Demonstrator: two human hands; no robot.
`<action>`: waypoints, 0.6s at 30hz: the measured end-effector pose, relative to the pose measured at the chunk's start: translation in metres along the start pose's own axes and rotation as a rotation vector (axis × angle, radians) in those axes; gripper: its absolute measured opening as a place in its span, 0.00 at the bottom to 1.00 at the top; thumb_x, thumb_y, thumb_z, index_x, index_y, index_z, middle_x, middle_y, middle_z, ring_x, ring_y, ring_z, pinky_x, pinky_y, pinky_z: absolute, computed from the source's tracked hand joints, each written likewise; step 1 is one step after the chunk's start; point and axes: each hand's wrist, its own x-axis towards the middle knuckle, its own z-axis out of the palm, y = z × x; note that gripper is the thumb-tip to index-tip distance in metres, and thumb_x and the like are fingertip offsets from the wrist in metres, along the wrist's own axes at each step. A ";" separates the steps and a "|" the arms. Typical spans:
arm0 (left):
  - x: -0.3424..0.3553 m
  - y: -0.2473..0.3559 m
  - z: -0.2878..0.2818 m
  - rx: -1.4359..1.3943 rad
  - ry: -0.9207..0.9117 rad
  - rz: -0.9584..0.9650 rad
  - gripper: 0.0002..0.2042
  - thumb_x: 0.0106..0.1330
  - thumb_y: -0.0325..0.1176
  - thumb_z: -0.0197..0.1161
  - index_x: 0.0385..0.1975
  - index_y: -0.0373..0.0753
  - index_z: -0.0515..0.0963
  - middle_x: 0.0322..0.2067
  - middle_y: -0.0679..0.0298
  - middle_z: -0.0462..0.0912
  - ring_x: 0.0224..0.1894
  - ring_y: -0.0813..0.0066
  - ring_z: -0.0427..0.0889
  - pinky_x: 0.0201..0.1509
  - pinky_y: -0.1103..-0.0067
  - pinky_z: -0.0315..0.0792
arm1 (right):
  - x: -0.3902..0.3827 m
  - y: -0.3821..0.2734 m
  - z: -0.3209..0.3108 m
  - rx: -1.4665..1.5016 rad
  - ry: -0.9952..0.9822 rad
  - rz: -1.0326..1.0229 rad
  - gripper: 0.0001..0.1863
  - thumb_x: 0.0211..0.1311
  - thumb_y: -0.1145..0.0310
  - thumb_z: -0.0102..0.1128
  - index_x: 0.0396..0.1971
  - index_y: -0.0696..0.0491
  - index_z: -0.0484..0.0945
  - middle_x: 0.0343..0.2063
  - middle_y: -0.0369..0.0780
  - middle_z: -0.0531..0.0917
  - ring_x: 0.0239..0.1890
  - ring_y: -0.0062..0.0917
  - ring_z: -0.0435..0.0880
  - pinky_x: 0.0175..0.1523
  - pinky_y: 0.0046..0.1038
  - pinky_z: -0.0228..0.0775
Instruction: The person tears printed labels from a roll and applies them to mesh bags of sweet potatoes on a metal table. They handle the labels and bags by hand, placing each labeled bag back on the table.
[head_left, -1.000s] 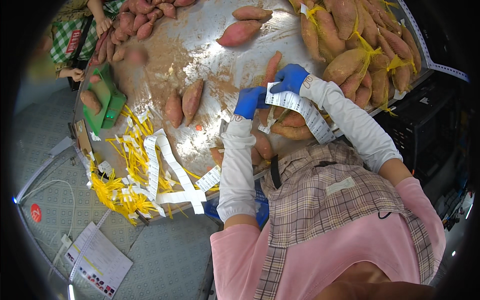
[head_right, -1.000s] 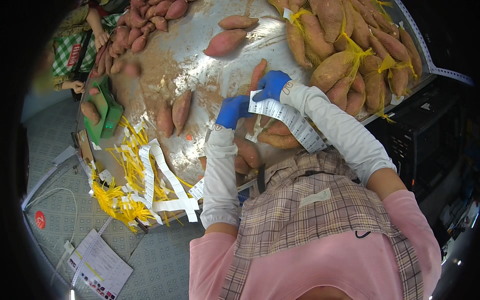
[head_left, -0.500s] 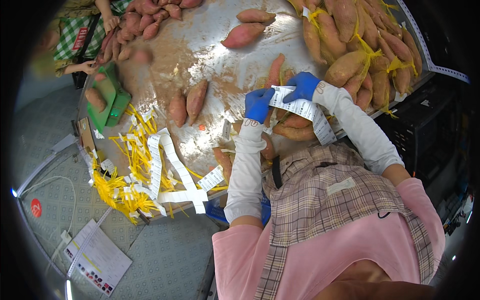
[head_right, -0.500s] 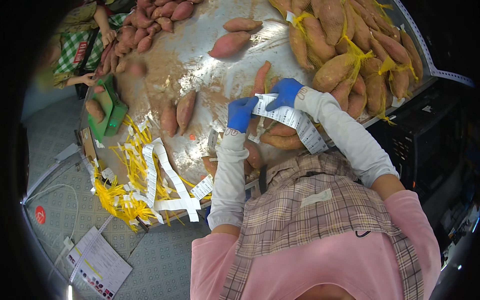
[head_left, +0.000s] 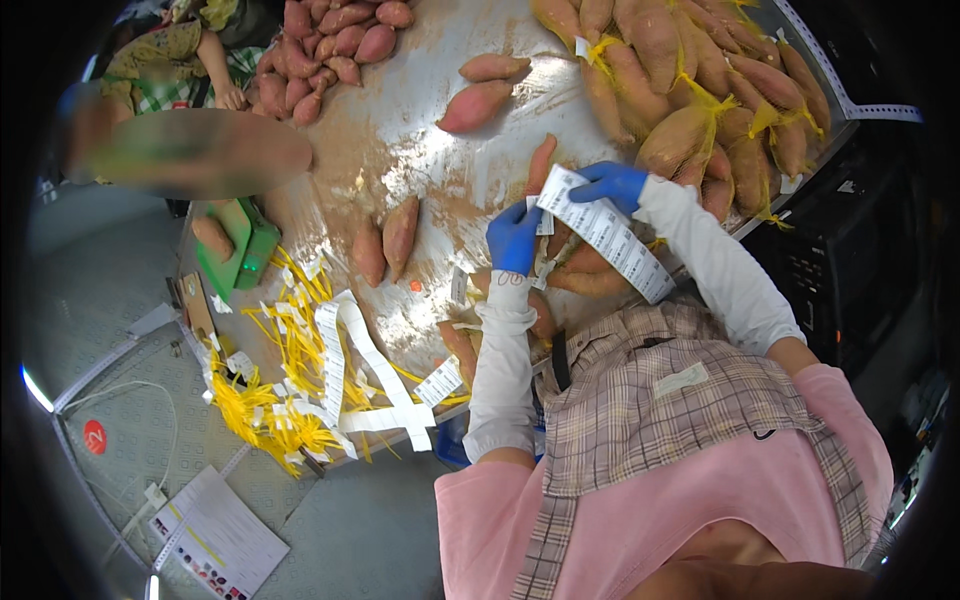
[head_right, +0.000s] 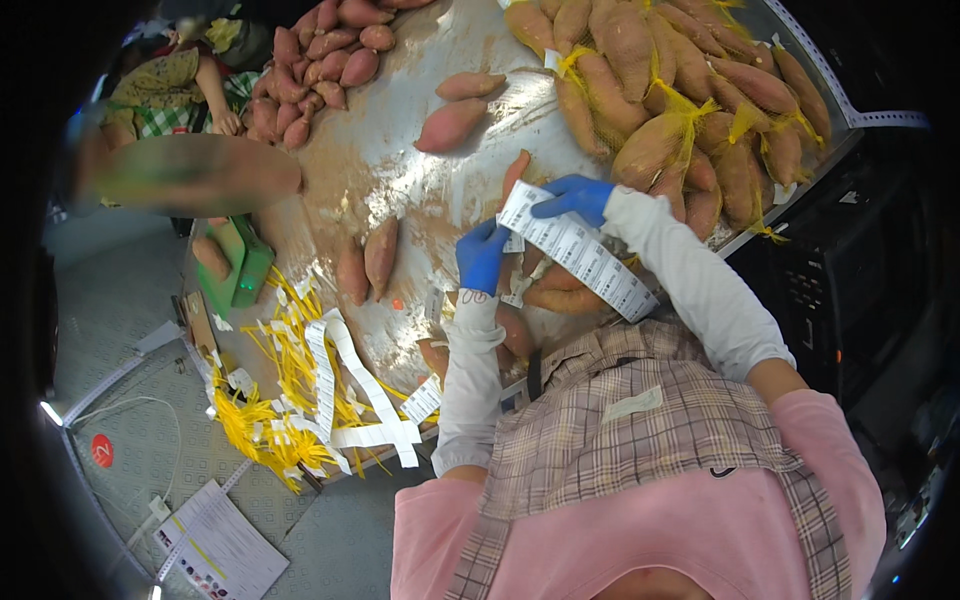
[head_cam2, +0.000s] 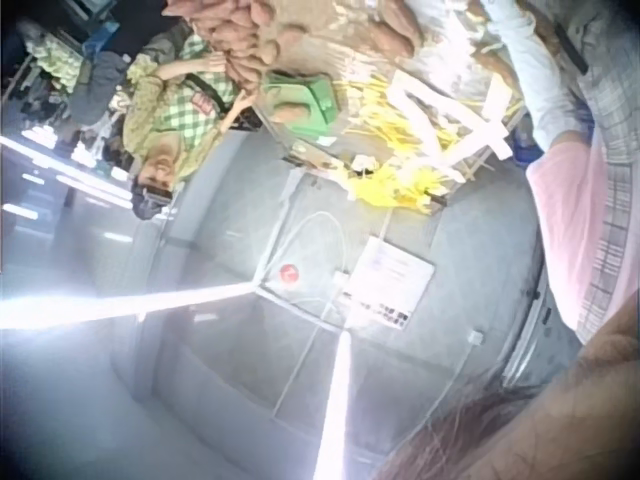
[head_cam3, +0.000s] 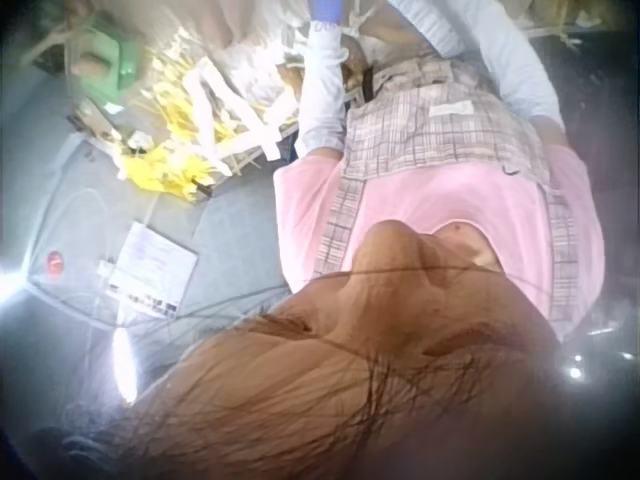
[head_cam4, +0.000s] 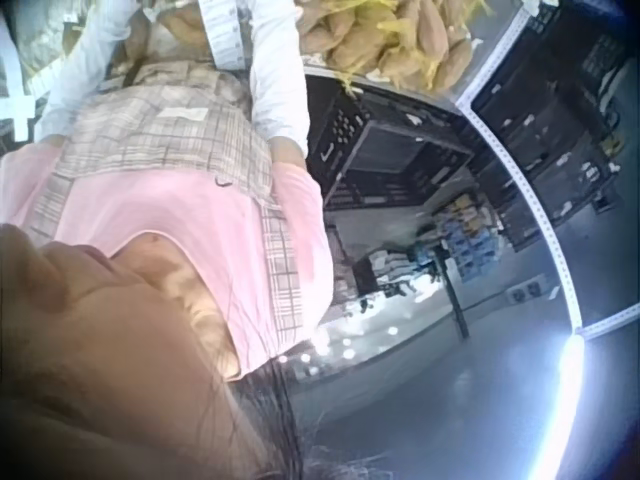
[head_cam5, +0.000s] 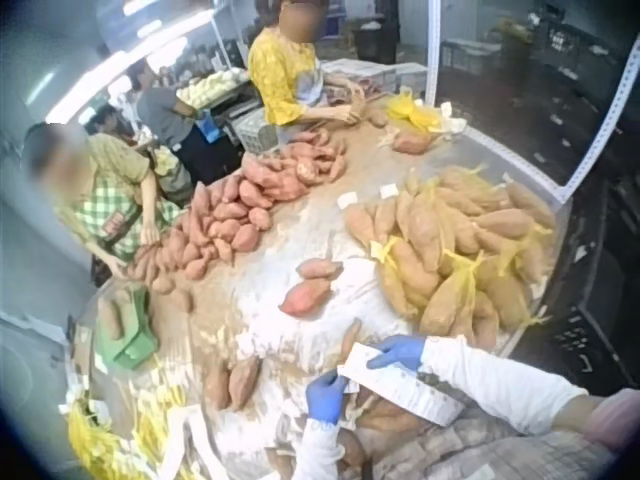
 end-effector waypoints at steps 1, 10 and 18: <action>-0.002 -0.011 -0.001 0.010 -0.025 0.046 0.12 0.55 0.33 0.61 0.35 0.33 0.80 0.25 0.58 0.83 0.28 0.77 0.80 0.33 0.77 0.71 | 0.007 0.001 0.008 0.064 -0.024 0.028 0.20 0.51 0.67 0.65 0.45 0.59 0.76 0.36 0.40 0.82 0.35 0.22 0.80 0.41 0.23 0.71; 0.000 -0.016 -0.013 0.207 -0.158 0.075 0.16 0.48 0.33 0.68 0.37 0.33 0.79 0.30 0.56 0.84 0.31 0.75 0.81 0.35 0.77 0.73 | 0.033 0.017 -0.007 -0.533 0.152 -0.236 0.24 0.50 0.60 0.67 0.46 0.56 0.77 0.38 0.40 0.83 0.40 0.23 0.79 0.49 0.24 0.68; -0.037 0.023 -0.073 0.218 -0.614 -0.112 0.16 0.53 0.30 0.66 0.41 0.32 0.79 0.32 0.63 0.83 0.34 0.79 0.78 0.40 0.80 0.73 | -0.097 -0.020 -0.027 -0.584 0.145 -0.233 0.19 0.49 0.63 0.66 0.40 0.58 0.79 0.31 0.40 0.83 0.34 0.22 0.79 0.43 0.25 0.69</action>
